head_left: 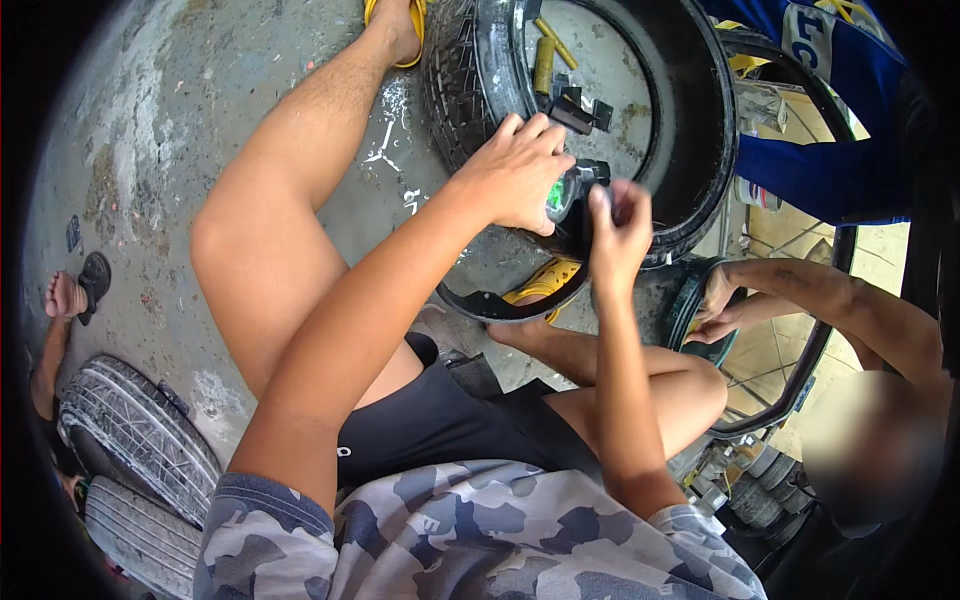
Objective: Clean and repair the inner rim or a part of a disassembled tire using a brush and soapy water.
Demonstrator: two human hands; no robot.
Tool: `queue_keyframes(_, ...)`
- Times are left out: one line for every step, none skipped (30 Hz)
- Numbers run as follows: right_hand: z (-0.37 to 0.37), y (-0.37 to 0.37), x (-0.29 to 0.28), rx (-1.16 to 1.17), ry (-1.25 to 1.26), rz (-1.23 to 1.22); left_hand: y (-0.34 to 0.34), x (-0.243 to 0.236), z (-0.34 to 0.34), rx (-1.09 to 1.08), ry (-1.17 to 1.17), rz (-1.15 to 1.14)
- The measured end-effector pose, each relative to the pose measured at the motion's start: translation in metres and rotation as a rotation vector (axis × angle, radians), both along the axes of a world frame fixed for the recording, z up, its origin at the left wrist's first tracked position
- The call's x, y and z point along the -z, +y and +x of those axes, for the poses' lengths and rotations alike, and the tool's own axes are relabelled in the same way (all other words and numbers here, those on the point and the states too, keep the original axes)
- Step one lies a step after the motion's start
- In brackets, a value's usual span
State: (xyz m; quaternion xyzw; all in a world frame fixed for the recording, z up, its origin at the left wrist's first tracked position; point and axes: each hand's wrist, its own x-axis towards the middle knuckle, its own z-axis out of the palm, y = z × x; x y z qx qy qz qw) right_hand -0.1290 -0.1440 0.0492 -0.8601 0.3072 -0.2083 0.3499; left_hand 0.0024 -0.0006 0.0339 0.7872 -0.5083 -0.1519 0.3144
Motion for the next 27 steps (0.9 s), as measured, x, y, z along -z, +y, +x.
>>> queue_keyframes(-0.01, 0.014, -0.005, 0.013, 0.007, -0.005, 0.0, -0.001, 0.0, -0.005, -0.006, 0.001)
queue_keyframes(-0.002, 0.01, -0.008, -0.053, 0.034, -0.142, -0.001, 0.0, 0.0, -0.021, -0.027, -0.009)
queue_keyframes(0.002, 0.004, -0.013, -0.105, 0.071, -0.284, -0.002, 0.0, -0.003, -0.022, -0.039, -0.025)
queue_keyframes(0.019, -0.007, -0.011, -0.098, 0.08, -0.246, -0.004, 0.0, -0.001, -0.03, -0.06, -0.038)
queue_keyframes(0.035, -0.022, -0.007, -0.087, 0.095, -0.21, -0.007, -0.001, -0.004, -0.013, -0.056, -0.044)
queue_keyframes(0.044, -0.027, -0.004, -0.102, 0.085, -0.213, -0.006, -0.003, -0.001, -0.006, -0.038, -0.041)
queue_keyframes(0.031, -0.024, -0.005, -0.095, 0.081, -0.213, -0.005, -0.004, 0.001, 0.001, -0.02, -0.039)
queue_keyframes(0.016, -0.011, -0.005, -0.112, 0.07, -0.17, -0.001, 0.008, -0.001, -0.033, -0.072, -0.073)
queue_keyframes(-0.003, -0.004, -0.008, -0.122, 0.063, -0.136, 0.001, 0.007, -0.001, -0.027, -0.072, -0.068)
queue_keyframes(-0.021, 0.001, -0.012, -0.158, 0.09, -0.202, 0.004, 0.004, 0.0, -0.025, -0.07, -0.058)
queue_keyframes(-0.03, 0.004, -0.017, -0.17, 0.109, -0.223, 0.003, 0.002, -0.001, -0.014, -0.067, -0.055)
queue_keyframes(-0.022, 0.0, -0.016, -0.194, 0.08, -0.231, 0.002, 0.001, 0.001, -0.003, -0.081, -0.06)
queue_keyframes(-0.005, -0.006, -0.012, -0.219, 0.05, -0.24, 0.001, 0.0, 0.002, -0.023, -0.071, -0.051)
queue_keyframes(0.014, -0.012, -0.007, -0.198, 0.034, -0.231, -0.004, -0.001, 0.001, -0.03, -0.056, -0.053)
queue_keyframes(0.031, -0.019, -0.005, -0.202, 0.051, -0.275, -0.009, 0.0, 0.001, -0.01, -0.067, -0.064)
queue_keyframes(0.032, -0.021, -0.006, -0.205, 0.068, -0.277, -0.01, 0.003, 0.001, -0.005, -0.048, -0.067)
queue_keyframes(0.031, -0.021, -0.007, -0.208, 0.085, -0.273, -0.009, 0.004, 0.002, 0.0, -0.028, -0.065)
queue_keyframes(0.019, -0.017, -0.003, -0.251, 0.025, -0.219, -0.003, 0.004, 0.003, -0.013, -0.029, -0.063)
queue_keyframes(-0.003, -0.011, -0.004, -0.29, -0.003, -0.239, 0.003, 0.003, 0.003, -0.016, -0.047, -0.055)
queue_keyframes(-0.022, -0.003, -0.007, -0.305, -0.013, -0.231, 0.01, 0.0, 0.004, -0.023, -0.05, -0.03)
queue_keyframes(-0.033, -0.001, -0.012, -0.309, -0.017, -0.235, 0.009, -0.002, 0.003, -0.018, -0.049, -0.016)
queue_keyframes(-0.031, -0.004, -0.012, -0.301, 0.005, -0.246, 0.006, -0.003, 0.003, -0.026, -0.065, -0.012)
queue_keyframes(-0.019, -0.012, -0.01, -0.31, -0.03, -0.293, 0.0, -0.006, 0.004, -0.005, -0.082, -0.017)
queue_keyframes(-0.002, -0.022, -0.007, -0.291, -0.005, -0.277, -0.007, -0.009, 0.003, 0.019, -0.072, -0.004)
queue_keyframes(0.019, -0.03, -0.004, -0.291, 0.025, -0.261, -0.006, -0.009, 0.001, 0.024, -0.054, 0.009)
queue_keyframes(0.032, -0.046, -0.006, -0.326, 0.113, -0.232, -0.01, -0.003, -0.001, 0.014, -0.083, -0.042)
queue_keyframes(0.041, -0.055, -0.013, -0.369, 0.201, -0.195, -0.01, -0.005, -0.001, 0.024, -0.096, -0.037)
